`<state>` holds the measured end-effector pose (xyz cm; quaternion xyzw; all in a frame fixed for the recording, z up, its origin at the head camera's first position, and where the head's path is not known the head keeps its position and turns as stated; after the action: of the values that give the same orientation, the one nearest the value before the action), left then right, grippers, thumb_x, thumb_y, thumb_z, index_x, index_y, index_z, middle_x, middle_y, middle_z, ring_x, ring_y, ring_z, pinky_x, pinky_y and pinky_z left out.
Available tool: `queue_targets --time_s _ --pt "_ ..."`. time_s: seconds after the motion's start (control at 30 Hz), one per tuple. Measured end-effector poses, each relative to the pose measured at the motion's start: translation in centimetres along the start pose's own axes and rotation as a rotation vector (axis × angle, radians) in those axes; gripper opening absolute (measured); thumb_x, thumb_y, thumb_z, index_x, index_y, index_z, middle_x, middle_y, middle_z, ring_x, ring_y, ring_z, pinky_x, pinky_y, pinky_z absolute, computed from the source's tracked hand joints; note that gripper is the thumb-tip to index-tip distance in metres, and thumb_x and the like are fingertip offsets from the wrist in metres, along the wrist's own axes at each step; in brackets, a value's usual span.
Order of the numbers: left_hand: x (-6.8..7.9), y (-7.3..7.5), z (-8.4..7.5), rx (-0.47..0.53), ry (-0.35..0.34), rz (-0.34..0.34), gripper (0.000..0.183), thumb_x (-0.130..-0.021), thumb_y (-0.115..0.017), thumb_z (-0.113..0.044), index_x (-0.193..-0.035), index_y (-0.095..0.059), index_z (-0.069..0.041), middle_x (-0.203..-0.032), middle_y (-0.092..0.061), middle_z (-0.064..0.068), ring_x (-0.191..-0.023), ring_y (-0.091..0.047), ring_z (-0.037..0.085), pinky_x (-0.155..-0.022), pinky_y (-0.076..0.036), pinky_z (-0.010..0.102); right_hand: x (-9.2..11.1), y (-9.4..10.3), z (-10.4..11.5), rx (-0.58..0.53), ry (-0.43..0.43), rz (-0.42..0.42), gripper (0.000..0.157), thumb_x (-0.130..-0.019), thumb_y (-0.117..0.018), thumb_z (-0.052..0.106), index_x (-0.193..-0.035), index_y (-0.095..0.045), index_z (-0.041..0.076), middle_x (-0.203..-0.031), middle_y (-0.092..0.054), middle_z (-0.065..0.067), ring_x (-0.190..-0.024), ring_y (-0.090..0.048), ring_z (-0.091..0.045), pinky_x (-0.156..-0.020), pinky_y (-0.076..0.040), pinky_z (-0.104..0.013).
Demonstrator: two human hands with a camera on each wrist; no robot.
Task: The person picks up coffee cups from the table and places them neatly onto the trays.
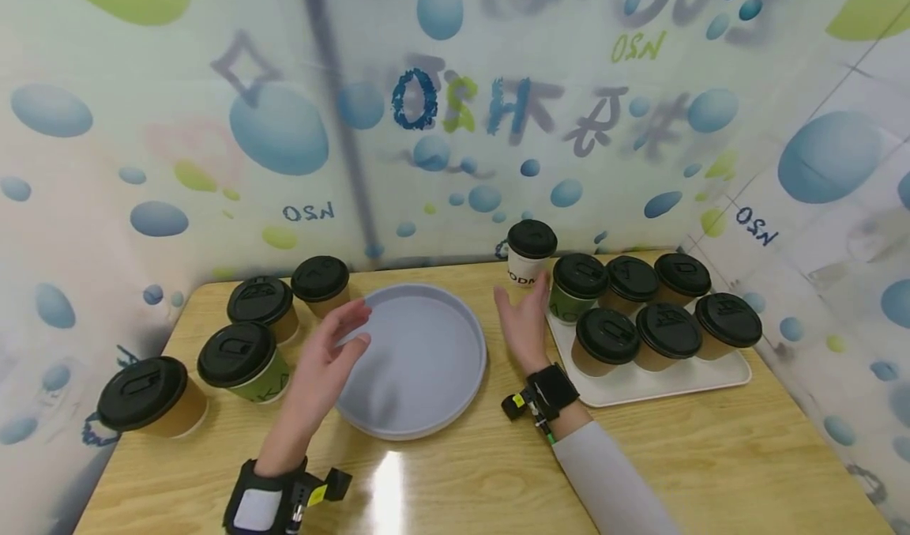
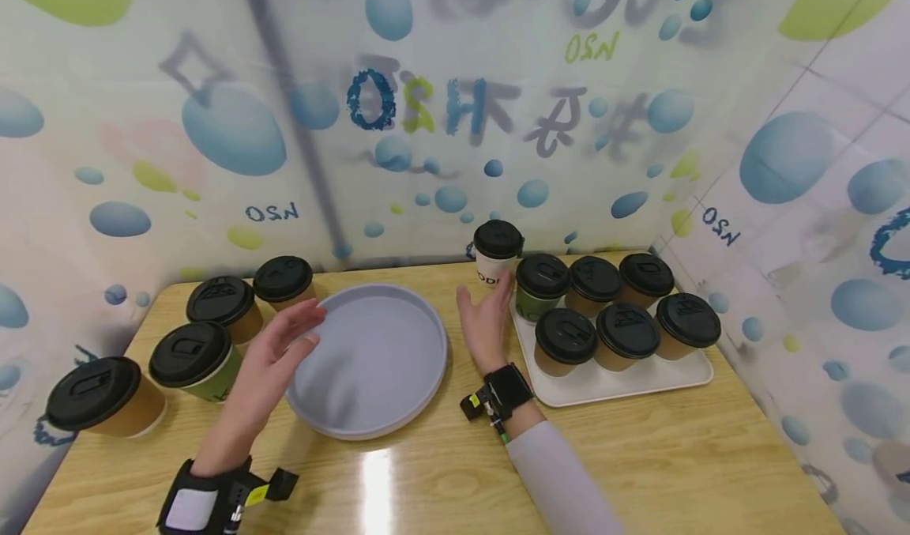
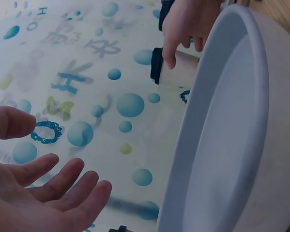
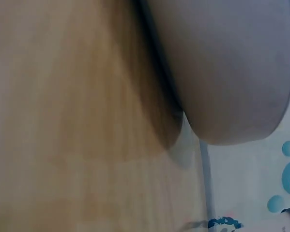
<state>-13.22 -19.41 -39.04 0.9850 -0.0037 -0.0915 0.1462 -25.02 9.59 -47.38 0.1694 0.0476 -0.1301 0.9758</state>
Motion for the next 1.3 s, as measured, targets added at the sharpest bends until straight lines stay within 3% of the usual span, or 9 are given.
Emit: queue_targets --time_s 0.23,0.4,0.43,0.63,0.7,0.93,1.1,1.3 --pt "0.1 0.2 0.3 -0.011 0.015 -0.007 0.048 -0.106 -0.055 -0.010 -0.152 -0.045 -0.001 -0.148 -0.054 0.021 -0.139 -0.050 0.036 -0.096 -0.042 0.009 -2.3 -0.7 0.0 -0.055 0.019 -0.098 0.103 -0.099 -0.067 0.032 -0.163 0.006 -0.002 -0.171 0.003 -0.025 -0.158 -0.001 -0.030 -0.127 -0.010 -0.042" --pt "0.4 0.4 0.5 -0.030 0.037 -0.009 0.047 -0.107 -0.055 -0.012 -0.153 -0.046 -0.004 -0.148 -0.055 0.017 -0.140 -0.050 0.034 -0.096 -0.042 0.010 -4.1 -1.2 -0.2 -0.083 -0.060 -0.143 0.112 -0.096 -0.071 0.036 -0.164 0.011 0.002 -0.171 0.004 -0.023 -0.158 0.000 -0.032 -0.127 -0.009 -0.044" --pt "0.4 0.5 0.4 -0.031 0.044 -0.009 0.047 -0.107 -0.055 -0.013 -0.152 -0.046 -0.004 -0.148 -0.055 0.017 -0.140 -0.050 0.033 -0.099 -0.043 0.015 -4.6 -1.2 -0.3 -0.086 -0.079 -0.158 0.113 -0.095 -0.072 0.037 -0.164 0.011 0.002 -0.171 0.003 -0.022 -0.158 -0.001 -0.033 -0.127 -0.010 -0.044" --pt "0.1 0.8 0.8 0.004 0.073 -0.036 0.047 -0.106 -0.055 -0.009 -0.151 -0.047 -0.001 -0.146 -0.055 0.019 -0.139 -0.050 0.032 -0.099 -0.044 0.016 -6.8 -0.8 -0.6 -0.151 -0.130 -0.272 0.119 -0.090 -0.079 0.034 -0.164 0.009 0.003 -0.171 -0.006 -0.022 -0.157 -0.015 -0.032 -0.126 -0.017 -0.040" --pt "0.0 1.0 1.0 0.009 0.077 -0.044 0.047 -0.105 -0.055 -0.008 -0.151 -0.047 0.000 -0.146 -0.055 0.020 -0.139 -0.050 0.033 -0.097 -0.043 0.014 -7.1 -0.6 -0.6 -0.183 -0.145 -0.287 0.120 -0.089 -0.081 0.031 -0.165 0.009 0.004 -0.171 -0.008 -0.021 -0.156 -0.019 -0.032 -0.126 -0.019 -0.039" --pt "-0.5 1.2 1.5 0.014 0.100 -0.039 0.047 -0.106 -0.055 -0.009 -0.151 -0.046 0.001 -0.148 -0.053 0.021 -0.141 -0.046 0.036 -0.112 -0.039 0.055 -7.5 -0.4 -1.0 -0.200 -0.128 -0.348 0.104 -0.089 -0.080 0.018 -0.163 -0.010 0.000 -0.164 -0.028 -0.023 -0.149 -0.035 -0.035 -0.122 -0.027 -0.042" --pt "-0.7 1.6 1.9 0.018 0.115 -0.050 0.047 -0.106 -0.055 -0.012 -0.151 -0.047 0.000 -0.151 -0.050 0.019 -0.143 -0.044 0.035 -0.113 -0.037 0.057 -7.3 -0.6 -0.9 -0.182 -0.086 -0.373 0.095 -0.089 -0.080 0.018 -0.160 -0.021 0.000 -0.157 -0.037 -0.023 -0.145 -0.039 -0.035 -0.121 -0.030 -0.043" --pt "-0.9 2.1 2.4 0.026 0.145 -0.058 0.047 -0.107 -0.054 -0.013 -0.151 -0.046 -0.001 -0.154 -0.048 0.018 -0.145 -0.042 0.034 -0.115 -0.035 0.057 -5.7 -1.2 0.0 -0.130 -0.079 -0.266 0.103 -0.089 -0.081 0.031 -0.163 -0.015 0.004 -0.162 -0.030 -0.021 -0.148 -0.034 -0.036 -0.120 -0.029 -0.050"
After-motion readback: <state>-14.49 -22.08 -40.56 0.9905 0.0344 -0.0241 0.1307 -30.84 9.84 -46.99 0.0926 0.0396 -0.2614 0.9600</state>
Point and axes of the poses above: each hand's wrist, its own x-axis away from the middle knuckle, its own y-axis out of the back of the hand, z = x × y, the point moved 3 cm from there along -x, towards the middle knuckle
